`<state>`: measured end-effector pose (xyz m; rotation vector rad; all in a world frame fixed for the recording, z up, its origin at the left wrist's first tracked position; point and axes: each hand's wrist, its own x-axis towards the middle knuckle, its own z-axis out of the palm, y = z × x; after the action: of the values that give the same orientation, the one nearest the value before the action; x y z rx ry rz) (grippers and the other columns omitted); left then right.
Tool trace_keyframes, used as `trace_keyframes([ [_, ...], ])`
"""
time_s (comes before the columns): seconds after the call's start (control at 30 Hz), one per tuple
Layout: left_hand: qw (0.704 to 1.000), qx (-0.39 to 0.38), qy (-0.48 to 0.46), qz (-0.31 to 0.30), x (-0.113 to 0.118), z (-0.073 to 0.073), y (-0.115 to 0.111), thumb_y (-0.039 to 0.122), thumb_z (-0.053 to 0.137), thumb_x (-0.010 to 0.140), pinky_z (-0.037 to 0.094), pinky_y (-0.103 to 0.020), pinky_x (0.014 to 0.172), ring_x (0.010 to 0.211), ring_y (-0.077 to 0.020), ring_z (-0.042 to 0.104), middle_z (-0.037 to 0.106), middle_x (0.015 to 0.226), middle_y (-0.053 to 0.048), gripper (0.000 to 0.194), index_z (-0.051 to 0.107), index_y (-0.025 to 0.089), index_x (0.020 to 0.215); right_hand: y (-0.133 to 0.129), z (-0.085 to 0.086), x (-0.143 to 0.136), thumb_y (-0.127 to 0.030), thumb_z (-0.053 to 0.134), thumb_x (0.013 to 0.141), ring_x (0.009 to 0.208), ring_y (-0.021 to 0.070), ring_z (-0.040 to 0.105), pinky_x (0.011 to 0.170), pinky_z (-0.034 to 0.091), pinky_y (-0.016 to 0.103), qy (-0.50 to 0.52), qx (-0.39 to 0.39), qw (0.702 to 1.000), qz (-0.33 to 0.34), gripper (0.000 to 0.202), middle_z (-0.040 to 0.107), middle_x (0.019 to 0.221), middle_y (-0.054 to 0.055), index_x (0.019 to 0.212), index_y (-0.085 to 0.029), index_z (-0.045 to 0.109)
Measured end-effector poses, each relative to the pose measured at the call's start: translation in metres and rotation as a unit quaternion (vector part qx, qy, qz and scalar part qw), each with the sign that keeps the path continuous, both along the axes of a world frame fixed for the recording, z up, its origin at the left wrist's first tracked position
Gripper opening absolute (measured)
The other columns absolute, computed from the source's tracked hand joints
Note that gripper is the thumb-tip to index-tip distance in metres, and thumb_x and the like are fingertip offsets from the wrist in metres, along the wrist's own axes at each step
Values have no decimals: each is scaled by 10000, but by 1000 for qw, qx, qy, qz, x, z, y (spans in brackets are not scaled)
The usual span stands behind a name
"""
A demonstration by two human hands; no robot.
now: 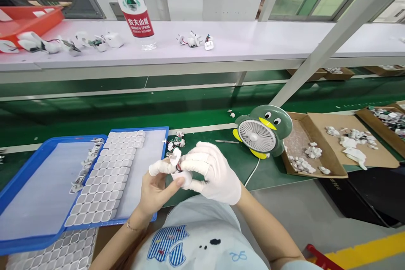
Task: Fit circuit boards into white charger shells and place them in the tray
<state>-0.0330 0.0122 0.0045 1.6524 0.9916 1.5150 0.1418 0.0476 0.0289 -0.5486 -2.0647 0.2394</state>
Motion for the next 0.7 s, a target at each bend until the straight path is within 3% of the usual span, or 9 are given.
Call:
trace_keyframes([
  [0.17,998,19,50,-19,1,-2,-3,174,735,732,510,-237,601,640,-125,597,613,719,1,225,511,193,751,-5,-2,3,-295,641,852,879,167,646,995,470,448,-57,10,998,-2,171,706,917,23,992,-230,569],
  [0.27,999,37,20,15,3,-2,-7,185,770,718,525,-228,600,651,-126,635,658,800,-1,375,529,209,1005,-8,-6,2,-275,624,868,881,172,623,958,493,431,-50,80,995,-44,98,695,900,8,956,-262,582],
  [0.37,996,76,43,4,1,2,-8,140,747,741,557,-317,772,814,-180,689,707,950,-49,670,392,228,1302,-10,-13,-2,-173,657,822,928,191,590,906,518,422,4,137,986,-95,146,650,919,22,900,-286,607],
  [0.43,992,93,89,-18,-2,5,-8,117,716,762,538,-380,864,912,-209,681,708,1027,-85,758,323,226,1400,-11,-15,-5,-122,652,792,887,196,589,836,533,424,47,135,984,-103,230,621,910,19,901,-321,612],
  [0.5,985,118,122,-13,-5,8,-6,116,703,767,534,-396,871,965,-224,658,698,1059,-102,721,379,220,1402,-10,-13,-9,-121,624,792,745,182,590,726,535,399,80,84,991,-68,308,613,837,2,995,-351,591],
  [0.6,973,179,143,-9,-8,10,-4,118,715,756,545,-375,809,960,-226,635,695,1051,-112,583,527,198,1302,-8,-5,-15,-117,537,828,529,150,526,544,482,311,115,-32,991,61,416,587,674,-31,1196,-306,489],
  [0.7,972,190,141,-7,-11,11,-7,185,713,787,546,-341,765,899,-207,640,703,1042,-118,495,567,178,1260,-7,1,-18,-108,451,870,490,144,514,459,423,261,113,-83,978,157,375,586,642,-29,1200,-285,468],
])
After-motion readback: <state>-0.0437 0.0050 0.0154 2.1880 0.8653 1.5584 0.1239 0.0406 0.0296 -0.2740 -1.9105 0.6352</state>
